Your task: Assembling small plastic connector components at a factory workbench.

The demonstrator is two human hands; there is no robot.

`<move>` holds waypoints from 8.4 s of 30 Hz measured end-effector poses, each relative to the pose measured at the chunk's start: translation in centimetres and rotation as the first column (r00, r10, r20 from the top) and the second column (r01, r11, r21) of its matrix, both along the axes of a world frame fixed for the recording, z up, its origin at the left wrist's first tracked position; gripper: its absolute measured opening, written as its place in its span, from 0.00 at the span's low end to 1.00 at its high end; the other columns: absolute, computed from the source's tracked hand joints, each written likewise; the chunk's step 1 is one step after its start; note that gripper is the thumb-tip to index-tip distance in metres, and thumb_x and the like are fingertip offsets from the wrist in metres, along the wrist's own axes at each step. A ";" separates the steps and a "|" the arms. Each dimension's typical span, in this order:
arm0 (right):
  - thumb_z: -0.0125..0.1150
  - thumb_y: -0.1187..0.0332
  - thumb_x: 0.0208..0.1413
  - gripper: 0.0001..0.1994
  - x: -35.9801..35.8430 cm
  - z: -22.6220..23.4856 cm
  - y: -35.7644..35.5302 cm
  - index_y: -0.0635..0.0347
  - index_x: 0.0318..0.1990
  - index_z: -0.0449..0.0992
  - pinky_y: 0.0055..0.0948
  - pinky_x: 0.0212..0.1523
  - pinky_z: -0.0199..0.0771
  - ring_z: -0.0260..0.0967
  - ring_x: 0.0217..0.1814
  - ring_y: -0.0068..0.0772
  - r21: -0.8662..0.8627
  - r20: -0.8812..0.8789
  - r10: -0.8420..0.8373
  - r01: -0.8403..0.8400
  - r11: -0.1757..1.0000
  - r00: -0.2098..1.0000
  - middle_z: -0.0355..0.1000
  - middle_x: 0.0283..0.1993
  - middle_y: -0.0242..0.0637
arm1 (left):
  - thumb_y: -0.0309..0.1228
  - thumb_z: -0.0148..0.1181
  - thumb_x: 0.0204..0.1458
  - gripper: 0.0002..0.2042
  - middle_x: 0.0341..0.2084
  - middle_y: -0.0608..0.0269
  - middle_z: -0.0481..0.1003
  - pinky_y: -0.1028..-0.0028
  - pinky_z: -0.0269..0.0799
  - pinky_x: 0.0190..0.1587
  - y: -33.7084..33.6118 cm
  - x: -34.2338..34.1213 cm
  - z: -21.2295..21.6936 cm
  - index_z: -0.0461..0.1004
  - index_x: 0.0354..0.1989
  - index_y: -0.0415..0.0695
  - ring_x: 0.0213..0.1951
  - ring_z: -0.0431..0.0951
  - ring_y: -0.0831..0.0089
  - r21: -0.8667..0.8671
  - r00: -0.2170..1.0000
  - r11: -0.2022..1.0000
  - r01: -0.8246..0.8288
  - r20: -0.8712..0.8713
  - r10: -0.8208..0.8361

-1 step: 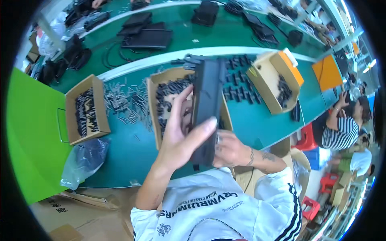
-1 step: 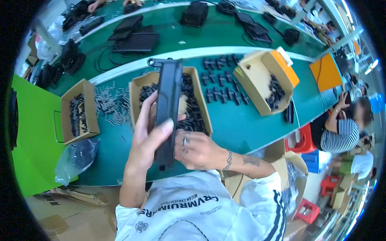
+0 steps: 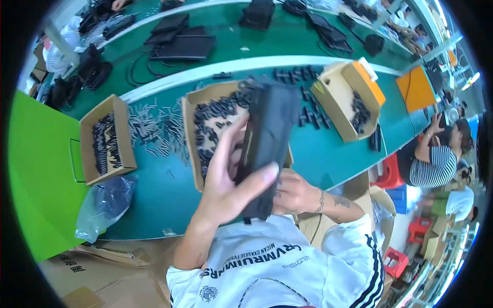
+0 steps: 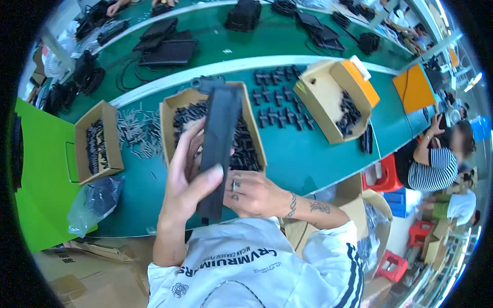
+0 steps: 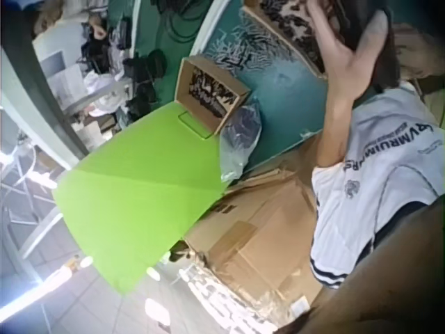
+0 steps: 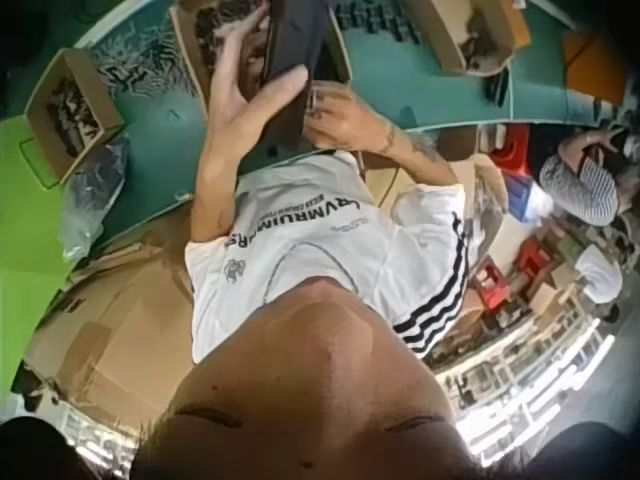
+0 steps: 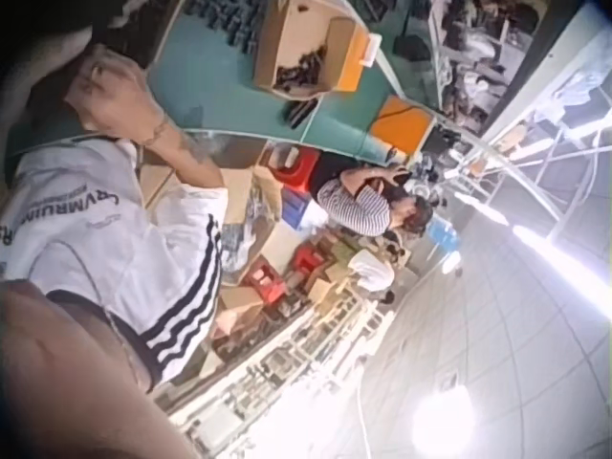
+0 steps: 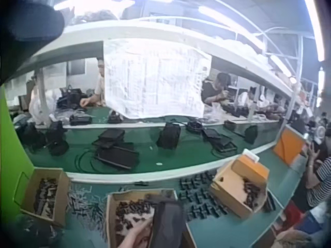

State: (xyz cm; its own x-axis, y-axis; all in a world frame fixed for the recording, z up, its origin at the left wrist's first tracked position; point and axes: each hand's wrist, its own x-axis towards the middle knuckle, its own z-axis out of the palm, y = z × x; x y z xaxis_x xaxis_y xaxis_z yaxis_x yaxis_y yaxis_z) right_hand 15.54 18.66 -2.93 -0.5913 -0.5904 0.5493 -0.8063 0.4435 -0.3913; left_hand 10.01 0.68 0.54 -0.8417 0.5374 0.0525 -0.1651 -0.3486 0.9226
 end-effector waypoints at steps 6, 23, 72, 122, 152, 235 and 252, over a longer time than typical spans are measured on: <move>0.69 0.75 0.37 0.08 3.1 -2.9 9.5 0.55 0.29 0.80 0.35 0.42 0.77 0.77 0.40 0.38 -0.011 0.028 -0.471 0.472 0.882 0.882 0.78 0.35 0.34 | 0.35 0.76 0.34 0.40 0.57 0.43 0.68 0.62 0.72 0.55 -3.1 5.0 -1.8 0.69 0.63 0.42 0.52 0.76 0.50 -0.373 0.781 0.927 -0.045 -0.591 -0.200; 0.76 0.71 0.38 0.21 -6.8 -2.7 17.3 0.62 0.42 0.74 0.42 0.53 0.71 0.71 0.51 0.50 0.511 0.138 -0.581 0.445 0.736 0.802 0.76 0.44 0.44 | 0.38 0.70 0.34 0.36 0.55 0.57 0.71 0.63 0.66 0.49 -0.8 7.9 -10.2 0.73 0.61 0.63 0.49 0.75 0.58 -0.707 0.569 0.639 -0.303 -0.672 -0.474; 0.78 0.68 0.37 0.13 6.6 -5.9 11.4 0.59 0.33 0.83 0.38 0.43 0.75 0.73 0.48 0.44 -0.076 0.475 -0.179 0.243 0.967 0.861 0.76 0.47 0.45 | 0.39 0.74 0.28 0.42 0.51 0.65 0.73 0.67 0.62 0.39 -0.7 8.5 -12.1 0.71 0.62 0.68 0.44 0.75 0.67 -0.702 0.613 0.628 -0.336 -0.669 -0.420; 0.80 0.38 0.29 0.42 -67.7 -9.4 -0.6 0.71 0.39 0.75 0.36 0.42 0.77 0.77 0.38 0.44 -0.278 0.102 -0.901 0.881 0.381 0.422 0.78 0.36 0.49 | 0.37 0.47 0.58 0.24 0.62 0.44 0.63 0.38 0.54 0.64 0.4 -8.5 -9.8 0.68 0.61 0.38 0.69 0.56 0.51 -0.777 0.131 0.413 -0.476 -0.527 -0.840; 0.72 0.68 0.48 0.12 0.1 -1.0 28.8 0.64 0.38 0.81 0.37 0.43 0.76 0.76 0.40 0.41 0.356 0.061 -0.948 0.881 0.312 0.311 0.77 0.35 0.47 | 0.26 0.63 0.51 0.06 0.32 0.49 0.76 0.57 0.74 0.37 -0.6 -9.1 -5.4 0.77 0.36 0.40 0.36 0.78 0.48 -0.746 0.526 0.619 -0.244 -0.638 -0.562; 0.71 0.78 0.45 0.19 -13.8 4.7 -1.7 0.61 0.49 0.82 0.27 0.36 0.76 0.77 0.37 0.34 -0.367 -0.088 -0.367 0.312 0.876 0.926 0.79 0.39 0.43 | 0.19 0.63 0.55 0.11 0.48 0.47 0.78 0.71 0.78 0.51 0.8 -9.9 -2.5 0.79 0.47 0.34 0.46 0.80 0.68 0.302 0.885 0.856 -0.420 -0.073 0.460; 0.66 0.69 0.58 0.17 -13.7 3.6 -2.0 0.66 0.53 0.78 0.17 0.32 0.73 0.73 0.33 0.17 -0.563 0.580 -0.082 0.471 0.679 0.811 0.78 0.37 0.36 | 0.22 0.67 0.53 0.13 0.40 0.57 0.81 0.79 0.72 0.41 -0.9 -10.6 -1.3 0.78 0.47 0.35 0.37 0.78 0.78 -0.035 0.757 0.869 -0.493 -0.510 0.409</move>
